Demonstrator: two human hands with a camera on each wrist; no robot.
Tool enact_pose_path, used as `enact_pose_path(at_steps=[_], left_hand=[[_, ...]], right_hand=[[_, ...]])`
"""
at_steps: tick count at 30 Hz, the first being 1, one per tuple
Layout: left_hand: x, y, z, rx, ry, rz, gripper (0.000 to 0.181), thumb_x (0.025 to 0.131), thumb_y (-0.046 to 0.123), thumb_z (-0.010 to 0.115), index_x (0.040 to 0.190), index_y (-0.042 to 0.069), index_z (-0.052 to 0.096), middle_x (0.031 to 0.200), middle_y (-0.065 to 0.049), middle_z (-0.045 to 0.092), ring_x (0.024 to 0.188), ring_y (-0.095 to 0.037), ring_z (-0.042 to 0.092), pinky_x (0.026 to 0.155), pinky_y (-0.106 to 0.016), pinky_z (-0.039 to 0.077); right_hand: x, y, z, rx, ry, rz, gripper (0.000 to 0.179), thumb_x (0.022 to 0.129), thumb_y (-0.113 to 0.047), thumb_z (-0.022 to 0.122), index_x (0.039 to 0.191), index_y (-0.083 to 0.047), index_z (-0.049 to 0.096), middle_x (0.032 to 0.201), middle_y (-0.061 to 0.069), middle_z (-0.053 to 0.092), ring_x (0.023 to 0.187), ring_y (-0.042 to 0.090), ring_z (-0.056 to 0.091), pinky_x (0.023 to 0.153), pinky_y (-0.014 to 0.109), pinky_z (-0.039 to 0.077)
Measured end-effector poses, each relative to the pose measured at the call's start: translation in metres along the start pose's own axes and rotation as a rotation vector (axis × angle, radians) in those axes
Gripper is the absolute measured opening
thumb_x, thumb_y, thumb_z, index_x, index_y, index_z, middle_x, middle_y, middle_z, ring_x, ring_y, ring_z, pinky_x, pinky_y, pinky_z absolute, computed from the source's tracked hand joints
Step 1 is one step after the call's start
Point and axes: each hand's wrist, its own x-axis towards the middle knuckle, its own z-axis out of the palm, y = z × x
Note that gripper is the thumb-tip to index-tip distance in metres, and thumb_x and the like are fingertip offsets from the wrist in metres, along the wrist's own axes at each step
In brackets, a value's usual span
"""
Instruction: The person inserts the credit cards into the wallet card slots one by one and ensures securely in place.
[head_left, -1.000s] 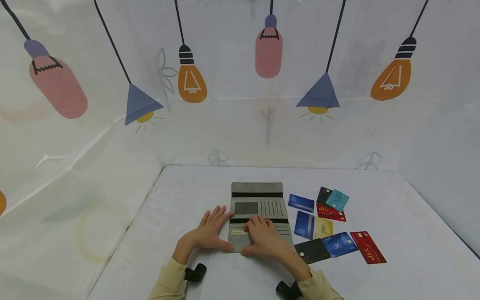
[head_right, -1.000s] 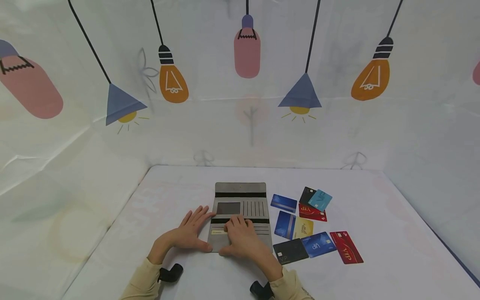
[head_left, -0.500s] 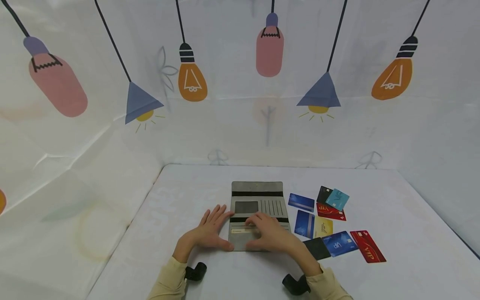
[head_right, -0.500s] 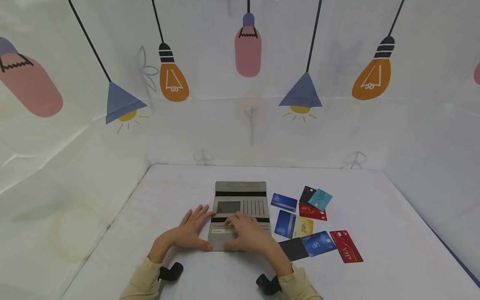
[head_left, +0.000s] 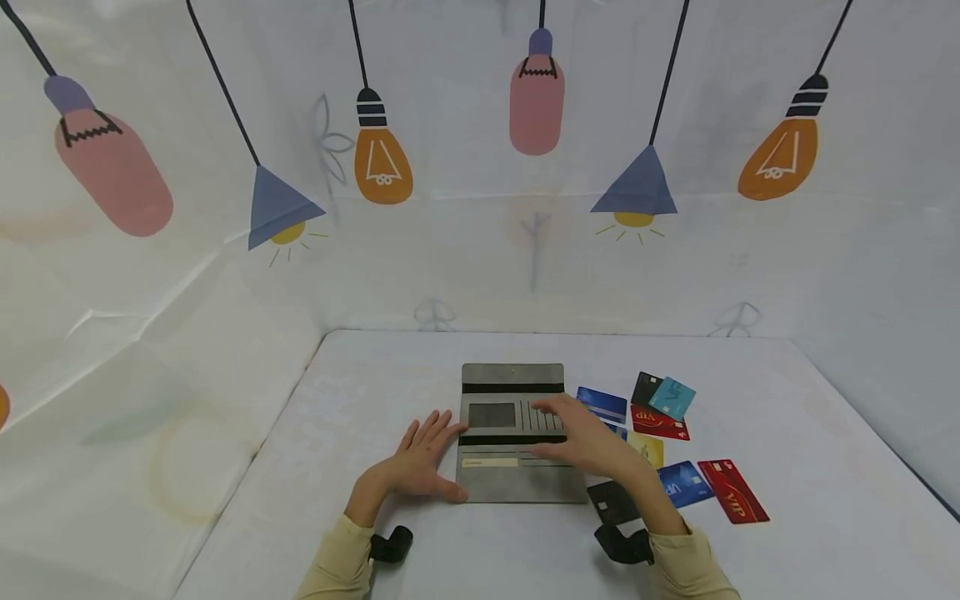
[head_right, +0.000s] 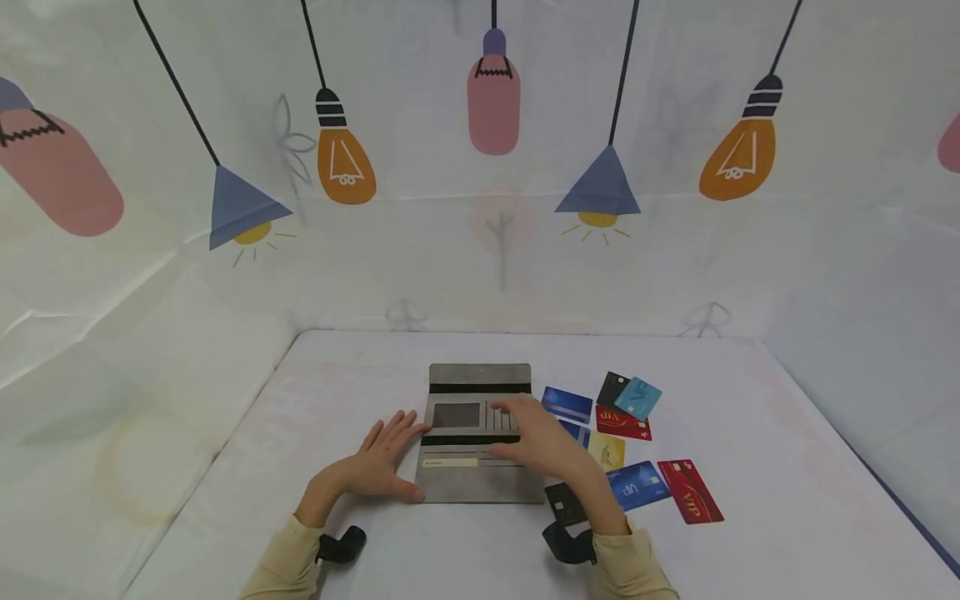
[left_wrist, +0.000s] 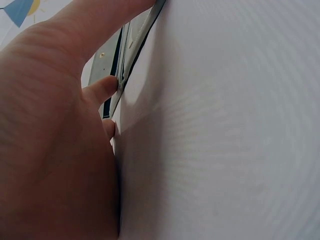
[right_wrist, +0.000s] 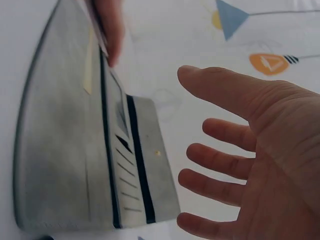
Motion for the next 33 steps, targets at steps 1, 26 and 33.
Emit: enact_pose_path(at_steps=[1,26,33], left_hand=[[0.0,0.0,0.0,0.001,-0.001,0.0,0.101,0.076,0.054,0.078,0.156,0.018,0.028,0.166,-0.016,0.007,0.152,-0.036,-0.002,0.118,-0.058,-0.004],[0.003,-0.004,0.003,0.026,0.004,-0.003,0.102,0.075,0.057,0.077,0.156,0.02,0.027,0.166,-0.014,0.006,0.153,-0.033,-0.003,0.119,-0.057,-0.004],[0.002,-0.005,0.004,0.026,0.006,-0.006,0.102,0.075,0.056,0.078,0.156,0.019,0.028,0.166,-0.015,0.007,0.153,-0.034,-0.003,0.119,-0.058,-0.004]], right_hand=[[-0.001,0.002,-0.004,-0.002,0.012,0.004,0.06,0.089,-0.028,0.074,0.14,-0.007,0.051,0.138,0.014,0.052,0.127,0.035,0.05,0.101,0.056,0.046],[-0.038,0.05,-0.082,-0.001,0.198,0.101,0.066,0.095,-0.024,0.066,0.146,0.005,0.035,0.143,0.03,0.038,0.131,0.049,0.037,0.104,0.068,0.034],[-0.045,0.067,-0.089,-0.02,0.187,0.154,0.066,0.093,-0.02,0.067,0.146,0.003,0.036,0.145,0.03,0.037,0.132,0.049,0.035,0.105,0.07,0.031]])
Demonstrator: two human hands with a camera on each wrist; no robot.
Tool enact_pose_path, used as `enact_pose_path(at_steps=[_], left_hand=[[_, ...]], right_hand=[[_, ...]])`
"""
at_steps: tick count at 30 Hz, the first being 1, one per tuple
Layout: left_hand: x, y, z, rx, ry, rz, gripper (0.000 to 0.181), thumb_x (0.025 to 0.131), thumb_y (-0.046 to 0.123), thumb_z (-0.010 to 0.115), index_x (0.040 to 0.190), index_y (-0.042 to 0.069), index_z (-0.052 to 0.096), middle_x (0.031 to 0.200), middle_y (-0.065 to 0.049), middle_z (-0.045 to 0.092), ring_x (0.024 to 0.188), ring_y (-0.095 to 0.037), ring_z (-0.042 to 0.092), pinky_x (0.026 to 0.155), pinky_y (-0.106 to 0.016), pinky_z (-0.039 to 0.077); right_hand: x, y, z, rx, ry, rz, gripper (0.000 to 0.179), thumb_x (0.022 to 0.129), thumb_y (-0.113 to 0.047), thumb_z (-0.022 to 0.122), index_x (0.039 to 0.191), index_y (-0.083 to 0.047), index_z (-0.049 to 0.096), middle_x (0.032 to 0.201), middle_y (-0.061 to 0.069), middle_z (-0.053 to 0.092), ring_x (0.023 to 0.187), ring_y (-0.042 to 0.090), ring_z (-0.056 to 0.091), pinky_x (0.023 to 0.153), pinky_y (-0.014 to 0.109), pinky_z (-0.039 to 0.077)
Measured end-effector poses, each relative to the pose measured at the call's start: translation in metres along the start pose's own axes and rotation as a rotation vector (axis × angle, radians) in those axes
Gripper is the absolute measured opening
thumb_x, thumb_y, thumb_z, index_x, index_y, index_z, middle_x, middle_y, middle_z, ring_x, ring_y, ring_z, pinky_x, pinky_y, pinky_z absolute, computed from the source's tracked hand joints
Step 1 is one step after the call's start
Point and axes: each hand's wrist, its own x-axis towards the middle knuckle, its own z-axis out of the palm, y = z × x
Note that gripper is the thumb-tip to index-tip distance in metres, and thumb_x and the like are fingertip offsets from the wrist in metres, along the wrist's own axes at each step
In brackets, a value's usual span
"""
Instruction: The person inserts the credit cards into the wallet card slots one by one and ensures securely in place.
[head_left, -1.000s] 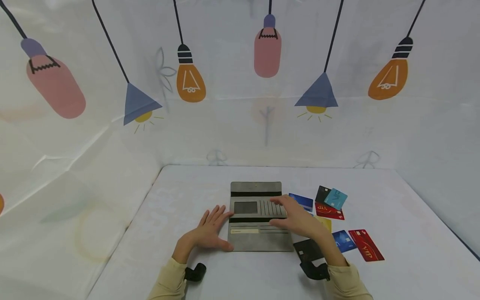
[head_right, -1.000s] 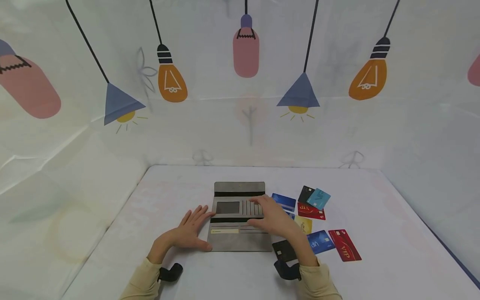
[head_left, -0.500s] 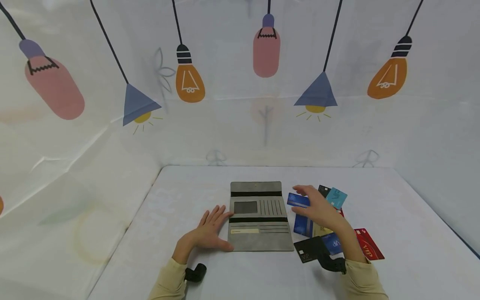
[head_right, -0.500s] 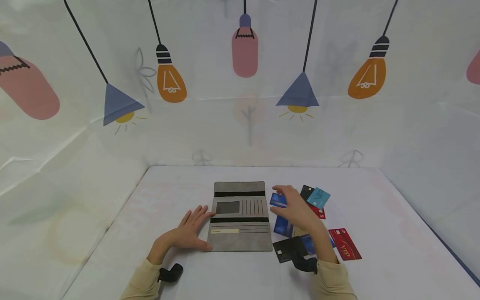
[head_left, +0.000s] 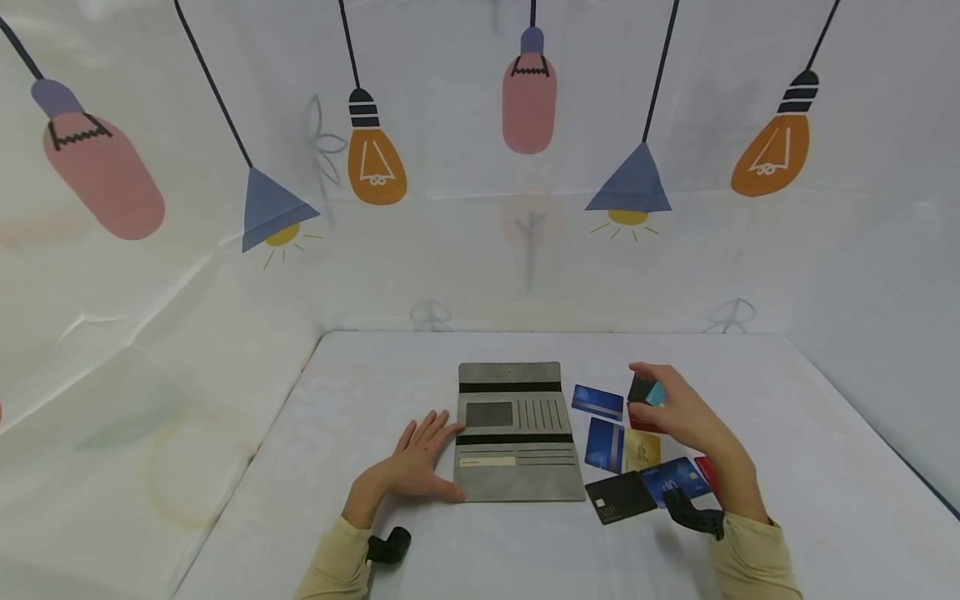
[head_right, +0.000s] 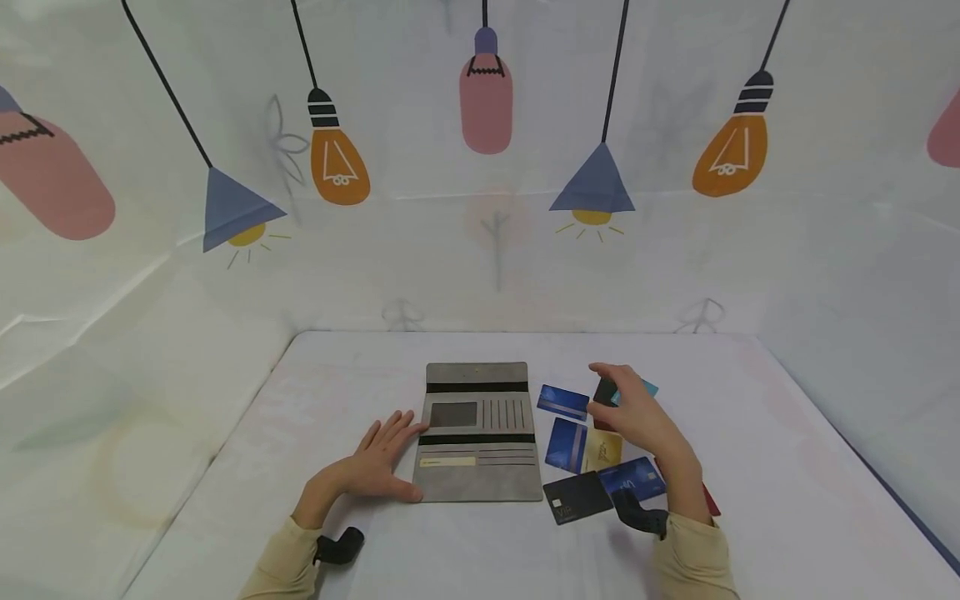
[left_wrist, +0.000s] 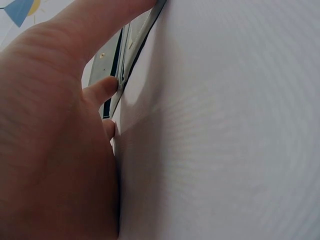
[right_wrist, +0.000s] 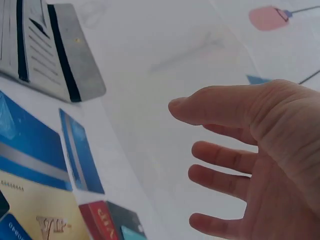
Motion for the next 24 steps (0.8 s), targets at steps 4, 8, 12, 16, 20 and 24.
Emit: enact_pose_path(at_steps=[4,8,12,16,20,24], left_hand=[[-0.002,0.0,-0.001,-0.001,-0.002,-0.006,0.102,0.075,0.056,0.078,0.156,0.018,0.028,0.166,-0.016,0.007,0.153,-0.035,-0.002,0.119,-0.058,-0.003],[-0.004,-0.001,-0.002,0.001,-0.003,-0.011,0.102,0.076,0.056,0.077,0.156,0.017,0.027,0.165,-0.017,0.007,0.152,-0.036,-0.002,0.118,-0.058,-0.003],[-0.004,-0.001,-0.002,0.005,0.0,-0.016,0.102,0.076,0.056,0.077,0.156,0.018,0.027,0.166,-0.016,0.007,0.152,-0.035,-0.002,0.119,-0.058,-0.003],[-0.003,-0.001,-0.001,-0.007,-0.001,-0.005,0.102,0.076,0.055,0.077,0.156,0.017,0.027,0.166,-0.016,0.007,0.152,-0.036,-0.003,0.118,-0.058,-0.004],[-0.002,0.001,-0.001,-0.009,-0.004,0.002,0.102,0.076,0.056,0.077,0.156,0.018,0.026,0.166,-0.015,0.007,0.153,-0.035,-0.003,0.118,-0.058,-0.004],[-0.001,0.002,-0.002,-0.006,-0.01,-0.004,0.102,0.076,0.057,0.077,0.157,0.019,0.026,0.166,-0.014,0.006,0.153,-0.034,-0.004,0.119,-0.058,-0.005]], right_hand=[[0.003,0.014,0.007,-0.012,-0.044,-0.004,0.063,0.092,-0.021,0.068,0.145,0.001,0.04,0.145,0.032,0.035,0.129,0.052,0.037,0.1,0.071,0.036],[0.009,0.023,0.02,-0.02,-0.055,-0.027,0.062,0.091,-0.021,0.069,0.143,0.002,0.043,0.145,0.034,0.034,0.129,0.055,0.036,0.098,0.072,0.037],[0.021,0.025,0.034,-0.048,-0.029,-0.05,0.062,0.09,-0.022,0.07,0.141,0.004,0.045,0.144,0.034,0.037,0.132,0.054,0.033,0.101,0.072,0.034],[0.033,0.027,0.047,-0.11,0.013,-0.062,0.062,0.089,-0.022,0.071,0.139,0.006,0.047,0.141,0.033,0.043,0.131,0.053,0.037,0.102,0.07,0.035],[0.041,0.034,0.055,-0.173,0.036,-0.042,0.063,0.088,-0.022,0.072,0.138,0.008,0.048,0.138,0.034,0.045,0.128,0.053,0.041,0.101,0.069,0.037],[0.045,0.041,0.059,-0.197,-0.007,0.008,0.065,0.088,-0.025,0.071,0.138,0.008,0.047,0.138,0.036,0.045,0.126,0.055,0.042,0.099,0.071,0.038]])
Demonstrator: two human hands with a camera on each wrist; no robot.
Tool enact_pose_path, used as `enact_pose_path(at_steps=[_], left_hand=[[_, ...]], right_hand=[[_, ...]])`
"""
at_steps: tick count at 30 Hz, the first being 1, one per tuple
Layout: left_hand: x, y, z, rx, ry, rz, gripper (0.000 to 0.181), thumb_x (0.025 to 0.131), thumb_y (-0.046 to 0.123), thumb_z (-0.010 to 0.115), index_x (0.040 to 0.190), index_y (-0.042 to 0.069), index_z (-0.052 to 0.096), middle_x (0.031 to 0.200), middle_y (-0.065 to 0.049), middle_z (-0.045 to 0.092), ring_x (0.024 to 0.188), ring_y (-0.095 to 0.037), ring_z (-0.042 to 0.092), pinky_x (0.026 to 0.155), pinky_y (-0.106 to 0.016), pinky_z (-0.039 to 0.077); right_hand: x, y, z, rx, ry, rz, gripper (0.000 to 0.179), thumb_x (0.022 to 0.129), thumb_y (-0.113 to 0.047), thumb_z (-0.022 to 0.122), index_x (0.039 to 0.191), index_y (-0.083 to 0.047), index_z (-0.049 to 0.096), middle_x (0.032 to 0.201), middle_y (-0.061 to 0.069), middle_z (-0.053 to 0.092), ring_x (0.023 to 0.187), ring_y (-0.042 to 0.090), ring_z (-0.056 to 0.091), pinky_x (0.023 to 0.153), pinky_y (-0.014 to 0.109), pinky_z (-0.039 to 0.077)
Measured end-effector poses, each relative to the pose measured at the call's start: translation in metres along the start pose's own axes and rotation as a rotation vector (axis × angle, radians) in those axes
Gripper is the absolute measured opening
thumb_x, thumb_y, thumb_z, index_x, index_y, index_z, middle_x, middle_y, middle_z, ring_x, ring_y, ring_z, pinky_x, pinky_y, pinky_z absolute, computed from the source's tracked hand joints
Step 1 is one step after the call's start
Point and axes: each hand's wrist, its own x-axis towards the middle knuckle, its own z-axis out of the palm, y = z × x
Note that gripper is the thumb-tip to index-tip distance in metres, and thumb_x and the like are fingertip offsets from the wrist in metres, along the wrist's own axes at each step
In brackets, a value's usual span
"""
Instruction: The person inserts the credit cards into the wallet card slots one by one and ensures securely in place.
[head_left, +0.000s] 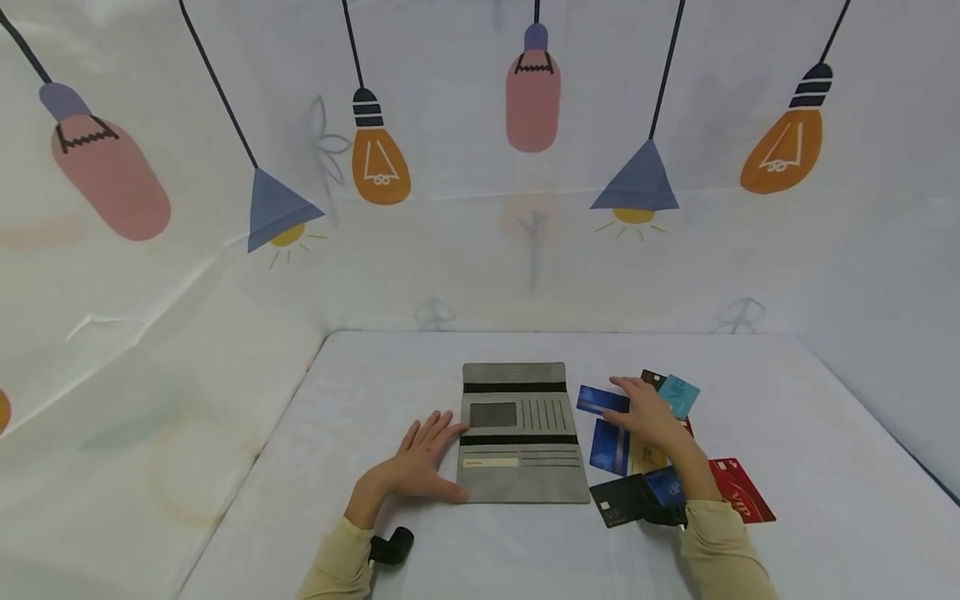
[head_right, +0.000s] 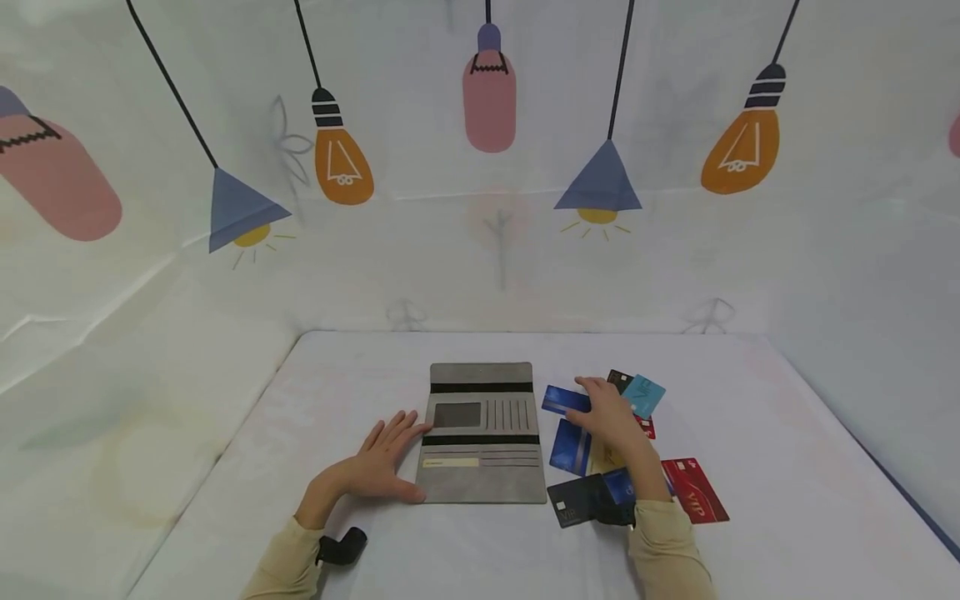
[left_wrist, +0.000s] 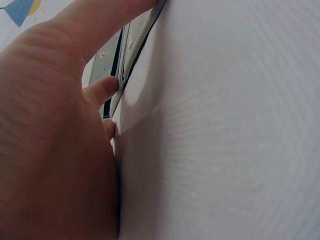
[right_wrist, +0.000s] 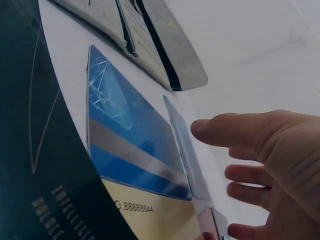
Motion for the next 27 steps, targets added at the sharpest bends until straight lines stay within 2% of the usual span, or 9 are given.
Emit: enact_pose_path(at_steps=[5,18,27], left_hand=[[0.0,0.002,-0.002,0.0,0.003,-0.001,0.102,0.076,0.056,0.077,0.156,0.019,0.026,0.166,-0.015,0.006,0.153,-0.034,-0.004,0.119,-0.058,-0.004],[-0.001,0.002,-0.002,-0.004,0.0,0.001,0.102,0.076,0.055,0.077,0.156,0.019,0.026,0.166,-0.015,0.006,0.153,-0.034,-0.003,0.119,-0.058,-0.004],[0.0,0.001,-0.001,-0.002,0.006,0.0,0.101,0.076,0.055,0.078,0.156,0.02,0.028,0.166,-0.015,0.007,0.153,-0.034,-0.002,0.119,-0.058,-0.003]], right_hand=[[0.0,0.003,0.002,-0.065,-0.064,0.035,0.066,0.086,-0.028,0.072,0.137,0.008,0.048,0.132,0.036,0.049,0.12,0.054,0.046,0.094,0.074,0.038],[-0.007,0.007,0.008,-0.062,-0.013,0.017,0.06,0.086,-0.024,0.071,0.132,0.011,0.053,0.122,0.034,0.05,0.111,0.049,0.05,0.092,0.065,0.043],[-0.014,0.0,0.005,-0.039,0.008,0.027,0.061,0.084,-0.024,0.074,0.129,0.012,0.055,0.119,0.033,0.048,0.11,0.048,0.047,0.092,0.062,0.043]])
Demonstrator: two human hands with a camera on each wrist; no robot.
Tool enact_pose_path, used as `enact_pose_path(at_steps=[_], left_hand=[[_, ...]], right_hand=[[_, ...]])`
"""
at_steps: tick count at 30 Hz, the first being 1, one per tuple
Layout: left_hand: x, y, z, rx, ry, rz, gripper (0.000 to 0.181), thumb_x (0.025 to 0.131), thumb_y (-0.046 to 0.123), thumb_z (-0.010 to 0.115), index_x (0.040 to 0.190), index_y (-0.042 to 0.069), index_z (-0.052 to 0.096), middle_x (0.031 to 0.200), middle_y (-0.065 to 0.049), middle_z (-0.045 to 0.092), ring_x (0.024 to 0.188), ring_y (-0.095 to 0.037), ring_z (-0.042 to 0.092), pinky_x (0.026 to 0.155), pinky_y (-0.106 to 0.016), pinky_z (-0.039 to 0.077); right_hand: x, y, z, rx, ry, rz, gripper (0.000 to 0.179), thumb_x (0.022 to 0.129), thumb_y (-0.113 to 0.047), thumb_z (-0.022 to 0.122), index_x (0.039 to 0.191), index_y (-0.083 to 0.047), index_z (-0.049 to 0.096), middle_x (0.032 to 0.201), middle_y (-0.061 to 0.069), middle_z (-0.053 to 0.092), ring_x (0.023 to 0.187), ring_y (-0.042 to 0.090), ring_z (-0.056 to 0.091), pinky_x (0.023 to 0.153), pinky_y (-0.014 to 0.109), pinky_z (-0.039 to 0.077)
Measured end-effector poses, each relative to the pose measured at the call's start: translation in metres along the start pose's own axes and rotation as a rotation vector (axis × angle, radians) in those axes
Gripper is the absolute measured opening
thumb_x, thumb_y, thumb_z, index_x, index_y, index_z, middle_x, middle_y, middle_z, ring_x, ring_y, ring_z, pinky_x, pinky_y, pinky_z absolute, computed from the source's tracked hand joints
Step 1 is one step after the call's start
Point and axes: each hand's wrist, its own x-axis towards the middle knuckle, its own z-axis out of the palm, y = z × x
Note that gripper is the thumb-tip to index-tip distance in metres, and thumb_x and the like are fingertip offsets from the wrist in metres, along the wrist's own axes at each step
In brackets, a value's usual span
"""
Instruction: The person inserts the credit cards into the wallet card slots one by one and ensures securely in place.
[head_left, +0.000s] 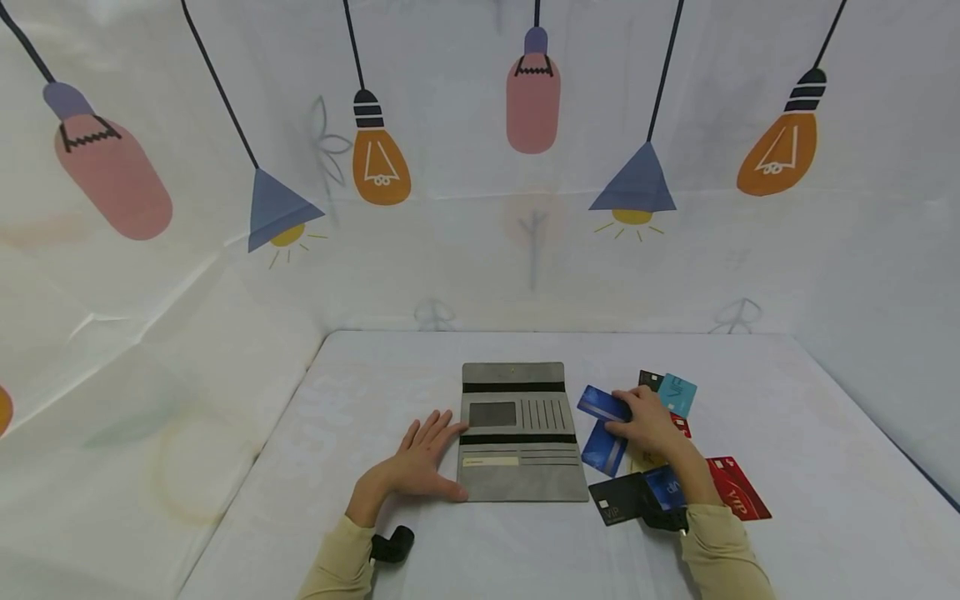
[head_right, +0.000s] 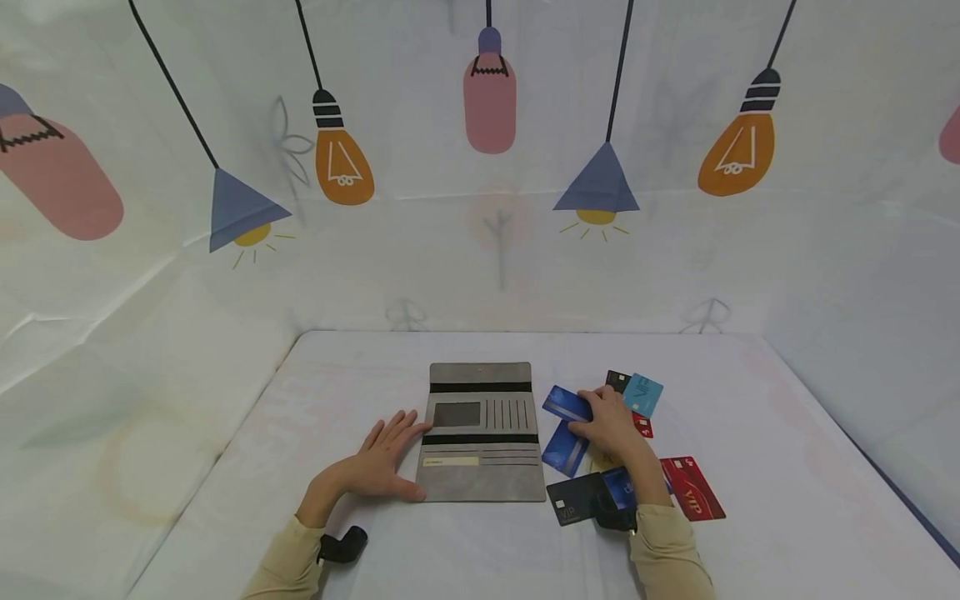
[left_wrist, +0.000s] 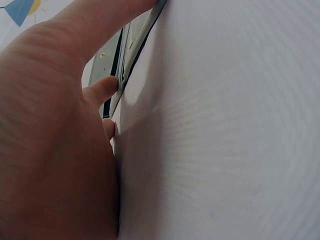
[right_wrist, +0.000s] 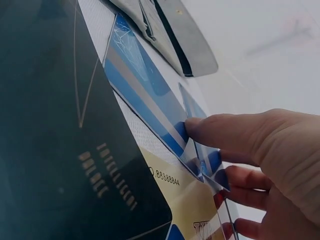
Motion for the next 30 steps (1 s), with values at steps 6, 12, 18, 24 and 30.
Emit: enact_pose_path(at_steps=[6,12,18,24,30], left_hand=[[0.0002,-0.0001,-0.0002,0.005,-0.004,-0.006,0.101,0.076,0.055,0.078,0.156,0.02,0.028,0.166,-0.015,0.007,0.153,-0.034,-0.001,0.119,-0.057,-0.003],[0.0002,0.0,-0.0002,0.003,-0.004,-0.003,0.101,0.076,0.055,0.078,0.156,0.02,0.027,0.166,-0.015,0.007,0.153,-0.034,-0.002,0.119,-0.057,-0.003],[0.0005,-0.0011,0.0005,0.005,0.0,-0.002,0.101,0.076,0.056,0.078,0.156,0.02,0.028,0.166,-0.015,0.007,0.153,-0.034,-0.001,0.119,-0.057,-0.003],[0.0001,-0.0013,0.0007,0.004,0.004,0.003,0.1,0.076,0.056,0.077,0.156,0.02,0.028,0.166,-0.015,0.007,0.153,-0.034,-0.001,0.119,-0.057,-0.002],[-0.0002,-0.002,0.0005,-0.005,0.001,0.007,0.101,0.076,0.056,0.077,0.156,0.02,0.028,0.166,-0.015,0.007,0.153,-0.034,-0.002,0.119,-0.058,-0.003]], right_hand=[[0.0003,0.0012,0.0032,-0.011,0.053,-0.006,0.054,0.084,-0.017,0.074,0.128,0.009,0.056,0.115,0.029,0.048,0.106,0.044,0.05,0.089,0.06,0.046],[0.0013,0.0019,0.0056,-0.035,0.079,0.007,0.052,0.084,-0.015,0.074,0.129,0.006,0.056,0.116,0.027,0.05,0.105,0.043,0.053,0.089,0.062,0.046],[0.0012,-0.0013,0.0033,-0.017,0.092,0.033,0.045,0.087,-0.009,0.07,0.13,0.003,0.057,0.117,0.024,0.049,0.099,0.04,0.056,0.088,0.061,0.048],[0.0003,-0.0017,0.001,0.034,0.123,0.023,0.037,0.091,-0.001,0.059,0.128,0.001,0.058,0.117,0.022,0.048,0.096,0.038,0.056,0.087,0.061,0.049],[-0.0013,-0.0031,-0.0025,0.072,0.15,0.016,0.033,0.092,0.003,0.055,0.125,0.0,0.06,0.117,0.022,0.05,0.104,0.042,0.058,0.088,0.061,0.049]])
